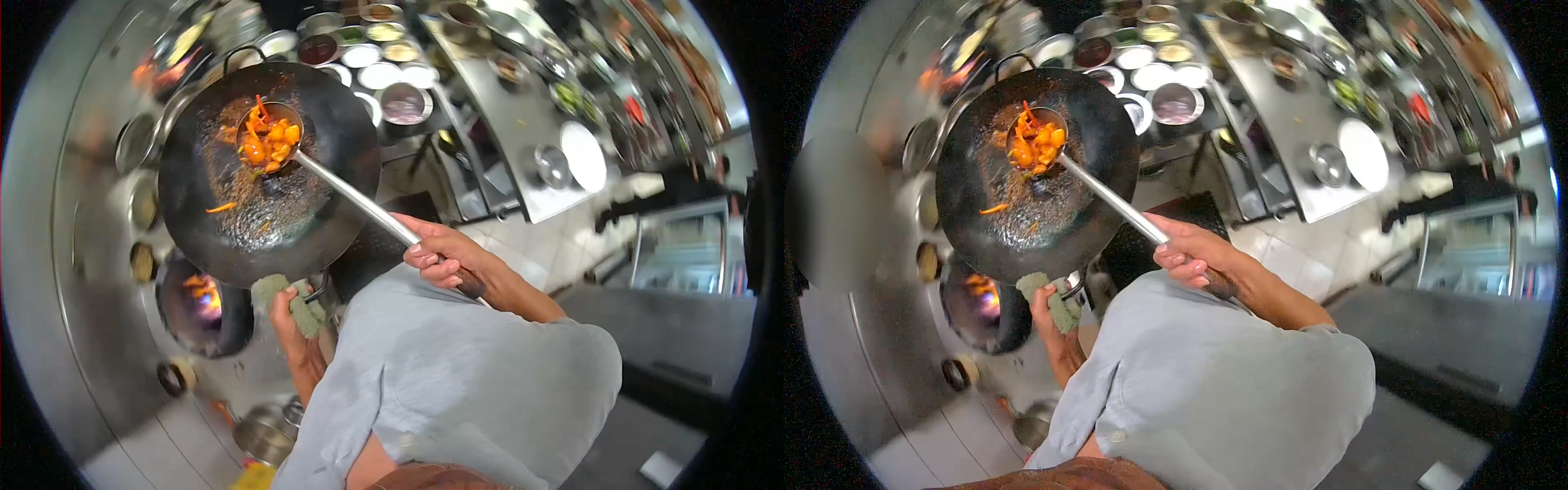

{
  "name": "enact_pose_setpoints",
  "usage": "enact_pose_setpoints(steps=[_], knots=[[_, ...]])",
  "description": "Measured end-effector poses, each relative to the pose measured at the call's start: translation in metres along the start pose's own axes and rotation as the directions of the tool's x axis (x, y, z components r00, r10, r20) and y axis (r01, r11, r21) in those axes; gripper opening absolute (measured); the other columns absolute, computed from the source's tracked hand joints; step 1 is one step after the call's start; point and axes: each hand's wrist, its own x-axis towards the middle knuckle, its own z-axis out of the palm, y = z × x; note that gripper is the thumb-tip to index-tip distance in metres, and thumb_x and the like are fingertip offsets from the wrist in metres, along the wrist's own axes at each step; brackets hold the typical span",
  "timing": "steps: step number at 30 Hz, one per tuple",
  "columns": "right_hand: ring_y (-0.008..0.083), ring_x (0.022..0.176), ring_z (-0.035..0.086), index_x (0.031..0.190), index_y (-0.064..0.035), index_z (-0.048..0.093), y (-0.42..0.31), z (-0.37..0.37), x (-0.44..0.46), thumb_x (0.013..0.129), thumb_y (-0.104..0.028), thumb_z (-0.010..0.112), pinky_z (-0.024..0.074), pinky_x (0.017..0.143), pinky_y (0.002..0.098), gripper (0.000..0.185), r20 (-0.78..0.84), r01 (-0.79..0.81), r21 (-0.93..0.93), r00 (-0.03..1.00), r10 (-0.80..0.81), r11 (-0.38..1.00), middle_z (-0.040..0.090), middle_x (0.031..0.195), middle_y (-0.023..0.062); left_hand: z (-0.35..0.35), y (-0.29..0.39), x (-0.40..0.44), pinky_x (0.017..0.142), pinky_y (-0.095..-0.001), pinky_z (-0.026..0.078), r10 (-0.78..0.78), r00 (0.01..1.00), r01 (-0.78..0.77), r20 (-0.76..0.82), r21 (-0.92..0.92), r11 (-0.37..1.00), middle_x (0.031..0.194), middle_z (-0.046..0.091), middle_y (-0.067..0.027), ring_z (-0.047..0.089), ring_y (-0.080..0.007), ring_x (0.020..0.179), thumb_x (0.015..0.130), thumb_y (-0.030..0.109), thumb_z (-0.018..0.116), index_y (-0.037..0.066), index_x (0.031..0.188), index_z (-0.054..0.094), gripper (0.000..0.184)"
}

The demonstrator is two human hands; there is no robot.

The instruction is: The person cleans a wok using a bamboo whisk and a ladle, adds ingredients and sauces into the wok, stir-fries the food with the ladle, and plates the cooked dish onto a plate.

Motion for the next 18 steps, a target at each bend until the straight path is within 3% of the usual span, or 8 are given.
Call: enact_pose_setpoints(steps=[5,6,8,11,16,18], knots=[[0.0006,0.038,0.033,0.159,-0.0257,0.014,0.017,-0.036,-0.082,0.093,-0.002,0.048,0.0320,0.031,0.0193,0.078,-0.111,0.214,0.123,0.973,-0.201,0.969,0.037,0.067,-0.0033,0.068,-0.013,-0.016,0.056,-0.0312,0.052,-0.132,0.979,0.110,0.153,0.144,0.983,0.080,0.066,-0.0101,0.065,-0.0202,0.067,0.082,0.014,0.057,0.004,0.097,0.059,0.019],[0.0015,0.039,0.033,0.159,-0.0266,0.014,0.041,0.032,-0.073,0.092,-0.002,0.048,0.0324,0.031,0.0202,0.079,-0.198,0.262,0.072,0.950,-0.243,0.962,0.037,0.067,-0.0035,0.035,0.035,-0.008,0.057,-0.0311,0.051,-0.181,0.959,0.155,0.220,0.129,0.979,0.079,0.065,-0.0114,0.064,-0.0207,0.067,0.082,0.012,0.055,0.001,0.096,0.061,0.019],[0.0014,0.038,0.031,0.159,-0.0260,0.014,0.060,0.051,-0.099,0.093,-0.003,0.049,0.0309,0.030,0.0200,0.078,-0.235,0.365,0.100,0.912,-0.335,0.925,0.036,0.067,-0.0036,0.050,0.052,-0.017,0.056,-0.0311,0.051,-0.193,0.951,0.149,0.240,0.191,0.970,0.079,0.065,-0.0110,0.064,-0.0203,0.067,0.080,0.012,0.055,0.002,0.097,0.060,0.020],[0.0013,0.036,0.030,0.159,-0.0254,0.014,0.085,0.084,-0.139,0.096,-0.004,0.049,0.0326,0.029,0.0197,0.075,-0.367,0.510,0.058,0.811,-0.457,0.858,0.034,0.065,-0.0038,0.062,0.057,-0.020,0.051,-0.0337,0.050,-0.276,0.891,0.204,0.361,0.224,0.953,0.079,0.063,-0.0109,0.063,-0.0204,0.066,0.080,0.011,0.057,0.003,0.097,0.058,0.019],[0.0012,0.035,0.032,0.159,-0.0245,0.014,0.141,0.119,-0.140,0.096,-0.003,0.046,0.0339,0.028,0.0199,0.074,-0.423,0.704,0.046,0.657,-0.624,0.709,0.035,0.065,-0.0029,0.054,0.058,0.011,0.051,-0.0342,0.051,-0.297,0.798,0.211,0.525,0.218,0.953,0.079,0.062,-0.0105,0.063,-0.0210,0.067,0.081,0.010,0.056,0.005,0.095,0.056,0.015],[0.0014,0.036,0.032,0.159,-0.0238,0.014,0.162,0.119,-0.147,0.095,-0.001,0.044,0.0343,0.027,0.0206,0.074,-0.473,0.798,0.022,0.539,-0.697,0.602,0.035,0.065,-0.0017,0.055,0.051,0.016,0.050,-0.0338,0.050,-0.282,0.772,0.225,0.569,0.170,0.959,0.079,0.062,-0.0113,0.063,-0.0209,0.066,0.081,0.011,0.056,0.005,0.099,0.054,0.019]])
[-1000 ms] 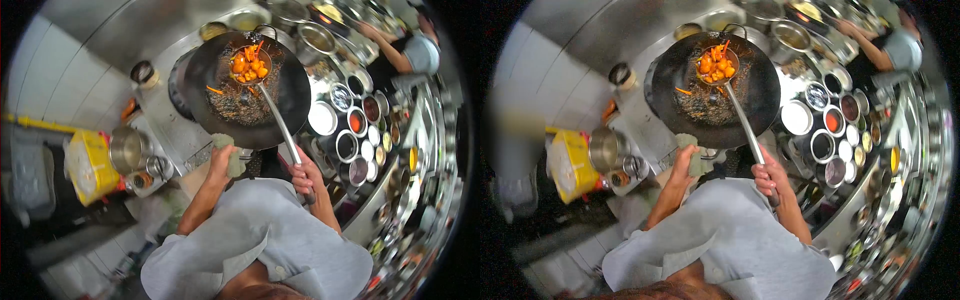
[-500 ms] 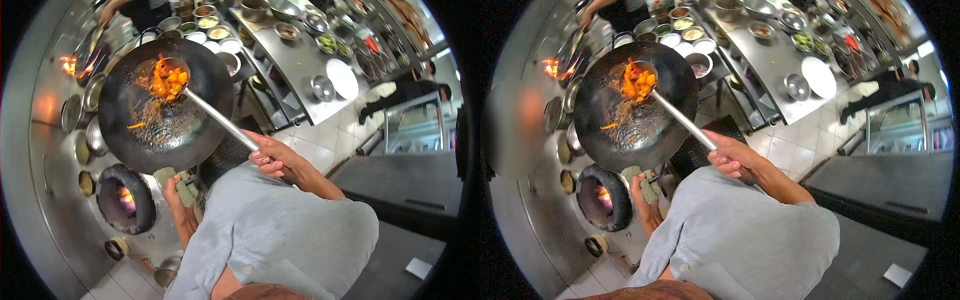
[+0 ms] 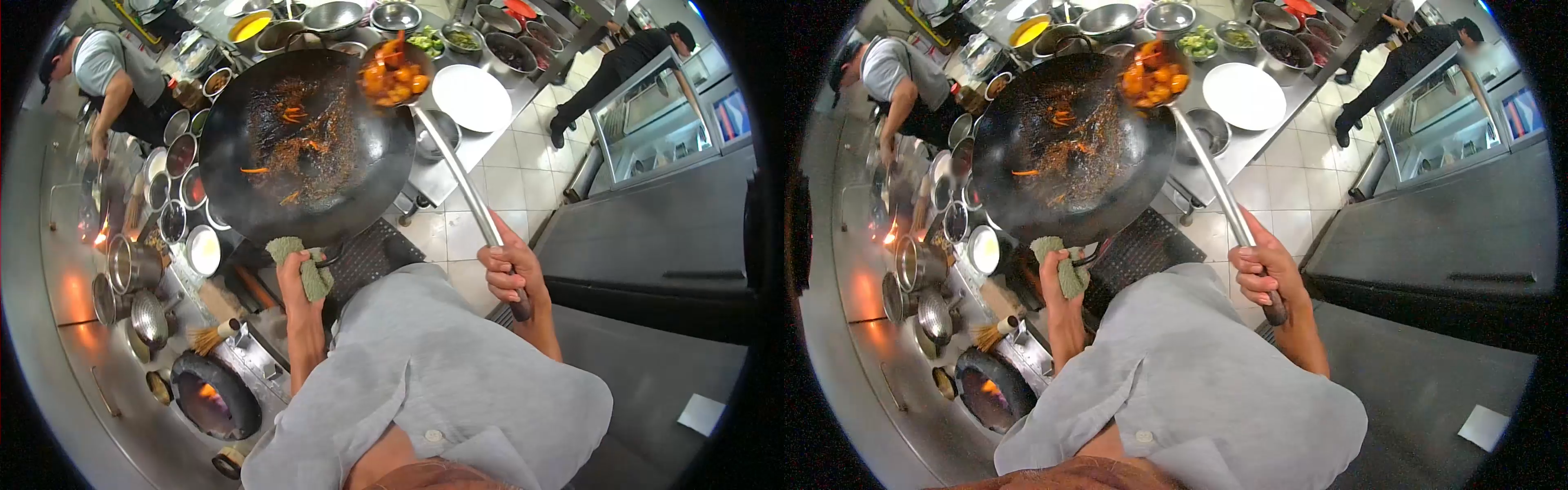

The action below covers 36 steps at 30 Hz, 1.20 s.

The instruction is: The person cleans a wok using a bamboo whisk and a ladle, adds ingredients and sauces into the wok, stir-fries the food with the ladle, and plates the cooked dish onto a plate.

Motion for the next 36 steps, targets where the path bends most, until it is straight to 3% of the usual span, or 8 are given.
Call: enact_pose_setpoints(steps=[2,6,9,13,18,26,28,36], knots=[[0.0016,0.036,0.033,0.159,-0.0224,0.013,0.007,-0.011,-0.007,0.094,0.001,0.043,0.0347,0.027,0.0211,0.075,-0.029,0.049,0.041,0.998,-0.047,0.998,0.036,0.066,-0.0009,-0.012,-0.004,0.009,0.049,-0.0341,0.050,-0.039,0.998,0.038,0.040,0.010,0.999,0.080,0.061,-0.0120,0.062,-0.0216,0.065,0.081,0.011,0.057,0.005,0.102,0.052,0.023],[0.0014,0.037,0.033,0.159,-0.0204,0.012,-0.001,-0.033,-0.001,0.091,0.003,0.043,0.0341,0.028,0.0209,0.078,-0.168,0.180,-0.065,0.968,-0.189,0.982,0.037,0.066,-0.0014,-0.003,-0.010,0.018,0.050,-0.0350,0.050,-0.057,0.997,0.057,0.058,0.015,0.998,0.081,0.061,-0.0122,0.062,-0.0224,0.065,0.080,0.010,0.057,0.004,0.101,0.053,0.023],[0.0005,0.040,0.031,0.159,-0.0189,0.015,-0.015,-0.057,0.020,0.088,0.001,0.042,0.0312,0.031,0.0190,0.078,-0.269,0.156,-0.290,0.933,-0.237,0.944,0.036,0.068,-0.0022,0.007,-0.021,0.030,0.054,-0.0356,0.051,-0.044,0.998,0.043,0.050,0.027,0.999,0.083,0.061,-0.0116,0.062,-0.0228,0.068,0.079,0.009,0.057,0.004,0.099,0.054,0.021],[0.0030,0.042,0.035,0.159,-0.0184,0.012,-0.025,-0.087,0.036,0.087,0.001,0.045,0.0341,0.034,0.0217,0.082,-0.310,0.093,-0.342,0.928,-0.206,0.935,0.039,0.067,-0.0025,0.016,-0.024,0.031,0.059,-0.0360,0.051,-0.017,0.998,0.015,0.063,0.039,0.999,0.085,0.061,-0.0101,0.063,-0.0233,0.072,0.078,0.008,0.057,0.003,0.100,0.055,0.022],[0.0049,0.042,0.038,0.159,-0.0153,0.015,-0.027,-0.099,0.046,0.084,0.003,0.046,0.0360,0.035,0.0240,0.083,-0.371,0.017,-0.523,0.895,-0.246,0.852,0.045,0.066,-0.0009,0.028,-0.023,0.036,0.054,-0.0332,0.053,-0.008,0.999,0.007,0.043,0.029,1.000,0.081,0.064,-0.0068,0.064,-0.0205,0.069,0.080,0.013,0.060,0.009,0.095,0.058,0.016],[0.0061,0.040,0.036,0.159,-0.0139,0.016,-0.030,-0.097,0.056,0.083,0.004,0.045,0.0366,0.034,0.0246,0.083,-0.405,-0.009,-0.594,0.868,-0.289,0.804,0.045,0.067,0.0003,0.039,-0.015,0.037,0.051,-0.0309,0.051,-0.040,0.999,0.040,-0.014,0.038,0.998,0.078,0.066,-0.0070,0.063,-0.0197,0.061,0.081,0.018,0.062,0.012,0.092,0.060,0.013],[0.0061,0.041,0.037,0.159,-0.0140,0.016,-0.029,-0.098,0.056,0.083,0.004,0.044,0.0365,0.034,0.0245,0.083,-0.423,-0.011,-0.591,0.856,-0.298,0.806,0.045,0.067,0.0003,0.033,-0.015,0.039,0.059,-0.0338,0.051,-0.031,0.999,0.031,0.011,0.009,0.999,0.086,0.062,-0.0097,0.064,-0.0225,0.072,0.079,0.010,0.058,0.003,0.100,0.058,0.022],[0.0059,0.040,0.036,0.160,-0.0147,0.011,-0.037,-0.102,0.050,0.081,0.003,0.040,0.0354,0.035,0.0242,0.085,-0.411,0.068,-0.520,0.854,-0.319,0.852,0.042,0.065,-0.0011,0.036,-0.011,0.040,0.058,-0.0332,0.051,-0.022,1.000,0.022,0.002,0.064,0.998,0.082,0.062,-0.0104,0.063,-0.0221,0.071,0.078,0.012,0.059,0.004,0.097,0.058,0.021]])
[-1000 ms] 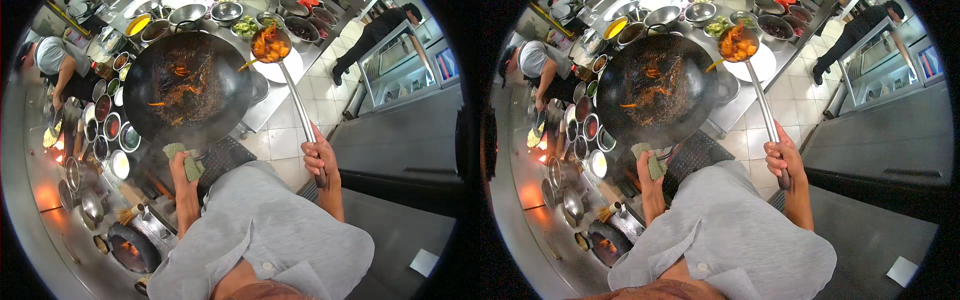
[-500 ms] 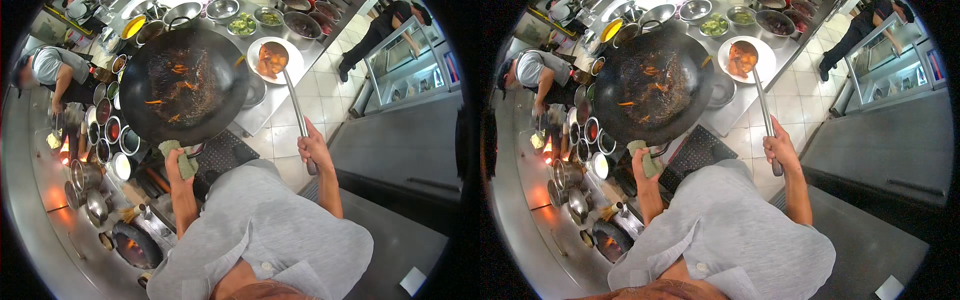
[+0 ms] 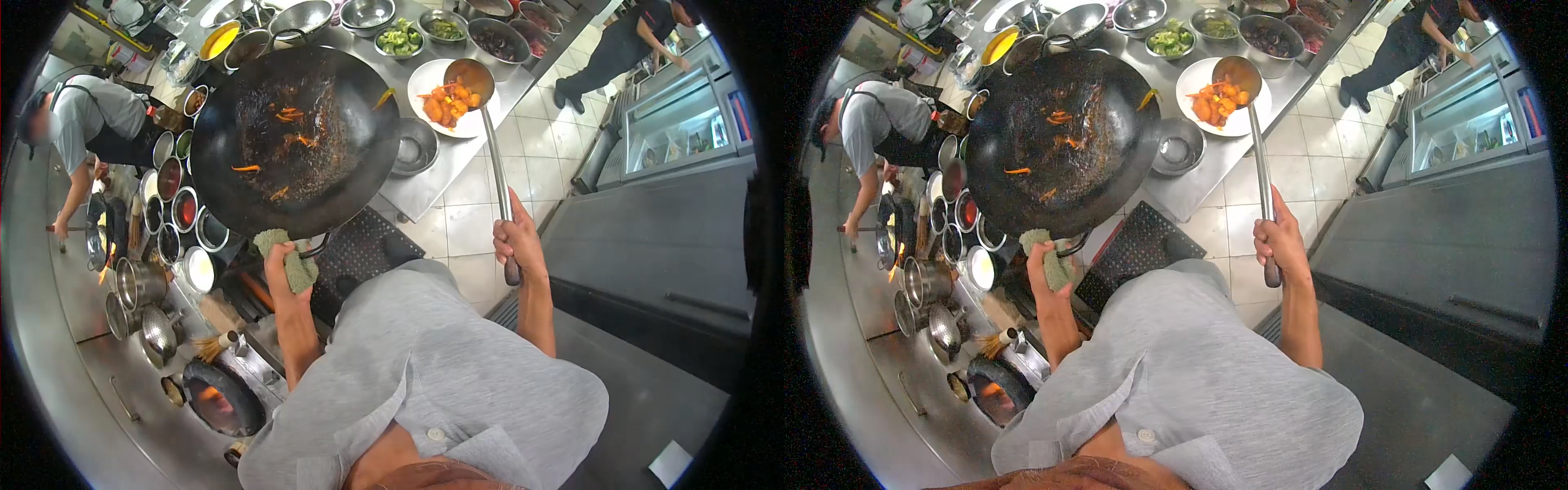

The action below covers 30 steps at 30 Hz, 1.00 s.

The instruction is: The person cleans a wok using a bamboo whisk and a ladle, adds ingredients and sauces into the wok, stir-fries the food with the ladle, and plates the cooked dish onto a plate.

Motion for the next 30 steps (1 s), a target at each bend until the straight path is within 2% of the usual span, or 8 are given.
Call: enact_pose_setpoints(steps=[7,11,13,16,21,24,28,30], knots=[[0.0060,0.041,0.039,0.159,-0.0113,0.014,-0.012,0.002,-0.008,0.082,0.005,0.045,0.0373,0.034,0.0253,0.084,0.019,-0.026,-0.090,0.999,0.028,0.996,0.045,0.063,-0.0014,0.011,0.005,-0.004,0.054,-0.0329,0.050,-0.041,0.999,0.041,-0.032,0.010,0.999,0.082,0.063,-0.0087,0.063,-0.0210,0.069,0.077,0.013,0.060,0.007,0.097,0.059,0.021],[0.0072,0.041,0.041,0.158,-0.0121,0.020,-0.003,0.007,0.003,0.083,0.005,0.046,0.0403,0.036,0.0269,0.082,-0.007,-0.006,-0.296,1.000,0.005,0.955,0.046,0.063,-0.0013,0.013,0.006,0.000,0.053,-0.0325,0.049,-0.068,0.996,0.069,-0.054,0.018,0.997,0.082,0.063,-0.0082,0.063,-0.0206,0.068,0.077,0.014,0.061,0.007,0.097,0.059,0.021],[0.0074,0.040,0.041,0.158,-0.0132,0.023,0.002,0.008,0.007,0.083,0.006,0.046,0.0411,0.036,0.0274,0.081,-0.034,0.015,-0.369,0.999,-0.029,0.929,0.046,0.063,-0.0014,0.013,0.002,0.004,0.046,-0.0306,0.048,-0.021,0.998,0.023,-0.053,0.041,0.999,0.078,0.067,-0.0087,0.061,-0.0186,0.057,0.080,0.023,0.064,0.013,0.091,0.060,0.016],[0.0077,0.041,0.043,0.158,-0.0137,0.024,0.007,0.002,0.007,0.084,0.006,0.047,0.0419,0.037,0.0278,0.079,-0.045,0.054,-0.397,0.996,-0.078,0.916,0.045,0.060,-0.0029,0.013,0.003,0.004,0.052,-0.0314,0.050,-0.038,0.999,0.038,-0.003,0.033,0.999,0.080,0.063,-0.0083,0.062,-0.0197,0.066,0.078,0.015,0.060,0.008,0.095,0.059,0.018],[0.0081,0.041,0.044,0.158,-0.0150,0.025,0.013,-0.004,0.005,0.086,0.005,0.047,0.0432,0.038,0.0283,0.078,-0.040,0.128,-0.556,0.983,-0.179,0.822,0.048,0.057,-0.0026,0.016,0.004,0.003,0.051,-0.0313,0.050,-0.036,0.999,0.037,-0.019,0.028,0.999,0.080,0.063,-0.0081,0.062,-0.0195,0.065,0.078,0.015,0.060,0.008,0.092,0.059,0.016],[0.0088,0.042,0.045,0.157,-0.0175,0.026,0.013,-0.005,0.001,0.086,0.005,0.047,0.0435,0.039,0.0285,0.078,-0.043,0.150,-0.563,0.977,-0.210,0.813,0.049,0.058,-0.0014,0.020,0.004,0.004,0.051,-0.0314,0.050,-0.047,0.999,0.048,-0.024,0.027,0.999,0.080,0.063,-0.0078,0.062,-0.0195,0.064,0.078,0.015,0.060,0.008,0.091,0.059,0.015],[0.0134,0.044,0.047,0.158,-0.0193,0.024,-0.001,-0.006,-0.013,0.086,0.002,0.049,0.0451,0.043,0.0338,0.079,-0.069,0.055,-0.589,0.991,-0.118,0.806,0.053,0.061,0.0050,0.030,0.007,0.002,0.050,-0.0313,0.049,-0.043,0.997,0.044,-0.069,0.013,0.999,0.079,0.062,-0.0077,0.061,-0.0191,0.063,0.077,0.015,0.061,0.007,0.092,0.059,0.016],[0.0125,0.043,0.047,0.158,-0.0206,0.024,0.013,-0.007,-0.012,0.087,0.002,0.049,0.0450,0.042,0.0326,0.079,-0.063,0.085,-0.612,0.986,-0.155,0.787,0.052,0.060,0.0039,0.028,0.005,0.006,0.050,-0.0314,0.049,-0.039,0.998,0.040,-0.046,0.020,0.999,0.079,0.062,-0.0080,0.062,-0.0192,0.064,0.077,0.014,0.060,0.007,0.092,0.059,0.016]])
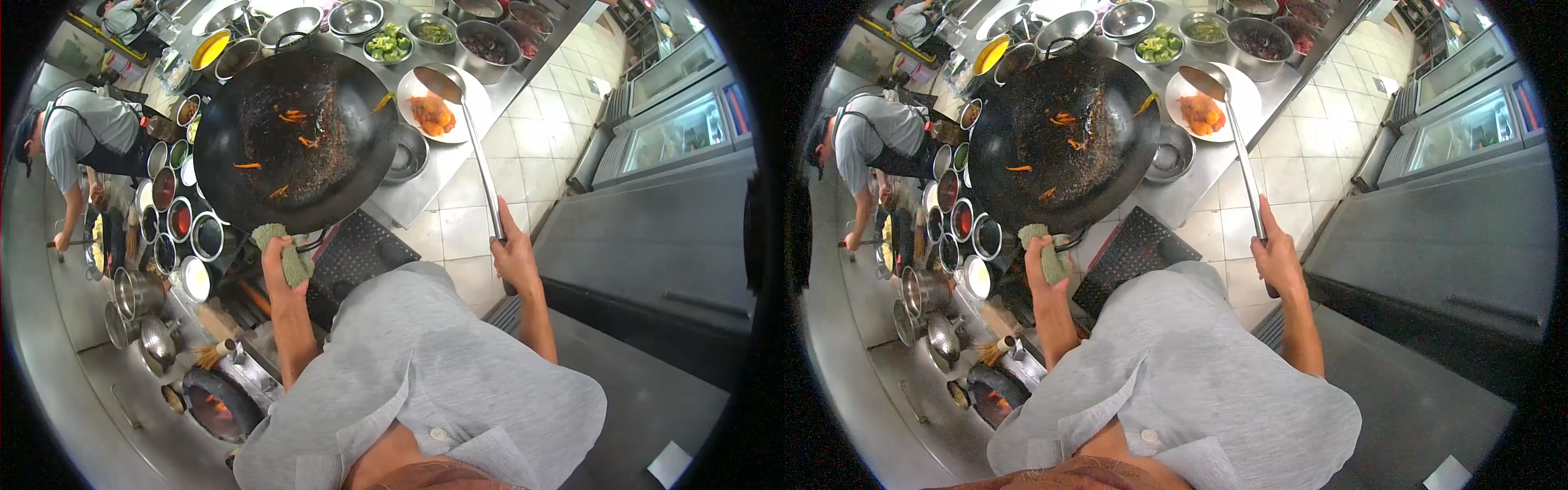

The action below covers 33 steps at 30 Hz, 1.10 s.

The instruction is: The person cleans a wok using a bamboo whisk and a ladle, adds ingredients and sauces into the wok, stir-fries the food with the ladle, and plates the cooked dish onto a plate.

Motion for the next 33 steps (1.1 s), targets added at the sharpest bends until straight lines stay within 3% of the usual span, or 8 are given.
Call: enact_pose_setpoints(steps=[2,7,11,16,20,22,25,33], knots=[[0.0116,0.043,0.046,0.158,-0.0220,0.025,0.000,0.001,-0.002,0.087,0.003,0.048,0.0449,0.041,0.0313,0.079,-0.019,0.036,-0.027,0.999,-0.036,0.999,0.052,0.060,0.0028,0.000,0.000,0.006,0.050,-0.0314,0.049,0.005,1.000,-0.005,0.024,0.004,1.000,0.079,0.062,-0.0082,0.062,-0.0192,0.065,0.077,0.014,0.060,0.007,0.092,0.059,0.016],[0.0090,0.041,0.044,0.158,-0.0216,0.023,-0.013,0.009,-0.015,0.087,0.005,0.047,0.0432,0.037,0.0263,0.080,0.078,0.035,0.338,0.995,-0.065,0.941,0.051,0.059,-0.0009,-0.002,-0.005,0.021,0.052,-0.0335,0.051,0.005,0.998,-0.004,0.057,-0.028,1.000,0.081,0.061,-0.0084,0.062,-0.0202,0.066,0.078,0.011,0.059,0.006,0.094,0.057,0.017],[0.0087,0.041,0.045,0.159,-0.0193,0.020,-0.041,0.017,-0.016,0.087,0.006,0.046,0.0424,0.038,0.0269,0.081,0.162,0.043,0.324,0.982,-0.101,0.945,0.052,0.062,-0.0004,0.004,-0.005,0.020,0.055,-0.0352,0.052,0.018,0.994,-0.020,0.106,0.016,1.000,0.079,0.059,-0.0070,0.062,-0.0202,0.066,0.079,0.009,0.058,0.008,0.095,0.056,0.016],[0.0094,0.041,0.045,0.159,-0.0188,0.020,-0.058,0.033,-0.007,0.087,0.004,0.048,0.0420,0.040,0.0300,0.080,0.242,0.141,0.020,0.960,-0.141,0.990,0.060,0.068,0.0069,0.007,-0.006,0.024,0.055,-0.0350,0.052,0.061,0.987,-0.057,0.146,-0.032,0.998,0.080,0.059,-0.0058,0.062,-0.0192,0.067,0.078,0.007,0.058,0.008,0.095,0.056,0.016],[0.0192,0.045,0.053,0.159,-0.0235,0.021,-0.066,0.034,0.003,0.086,0.001,0.050,0.0480,0.049,0.0352,0.082,0.351,-0.004,0.096,0.936,-0.030,0.995,0.061,0.065,0.0130,0.030,0.004,0.022,0.055,-0.0353,0.051,0.079,0.980,-0.077,0.183,-0.016,0.997,0.081,0.058,-0.0045,0.061,-0.0181,0.067,0.078,0.006,0.058,0.008,0.092,0.056,0.014],[0.0330,0.056,0.061,0.157,-0.0260,0.024,-0.057,0.045,0.023,0.085,-0.002,0.053,0.0522,0.061,0.0428,0.082,0.234,0.315,-0.205,0.935,-0.266,0.927,0.065,0.073,0.0208,0.033,0.004,0.033,0.055,-0.0369,0.051,0.088,0.972,-0.092,0.217,0.009,0.996,0.079,0.056,-0.0040,0.059,-0.0179,0.065,0.079,0.006,0.058,0.007,0.090,0.056,0.011],[0.0427,0.069,0.063,0.156,-0.0267,0.028,-0.071,0.058,0.058,0.084,-0.002,0.055,0.0518,0.070,0.0488,0.080,0.161,0.511,-0.407,0.856,-0.491,0.757,0.066,0.081,0.0239,0.049,0.007,0.026,0.053,-0.0362,0.051,0.077,0.970,-0.093,0.229,0.056,0.994,0.078,0.054,-0.0040,0.058,-0.0178,0.063,0.079,0.005,0.057,0.007,0.089,0.055,0.011],[0.0327,0.055,0.058,0.153,-0.0293,0.035,0.025,0.018,0.058,0.082,-0.001,0.059,0.0494,0.052,0.0460,0.080,0.089,0.442,-0.754,0.801,-0.592,0.485,0.055,0.065,0.0119,0.073,0.019,0.039,0.048,-0.0334,0.049,0.167,0.942,-0.206,0.291,0.110,0.972,0.080,0.053,-0.0049,0.057,-0.0163,0.062,0.078,0.003,0.057,0.006,0.096,0.052,0.019]])
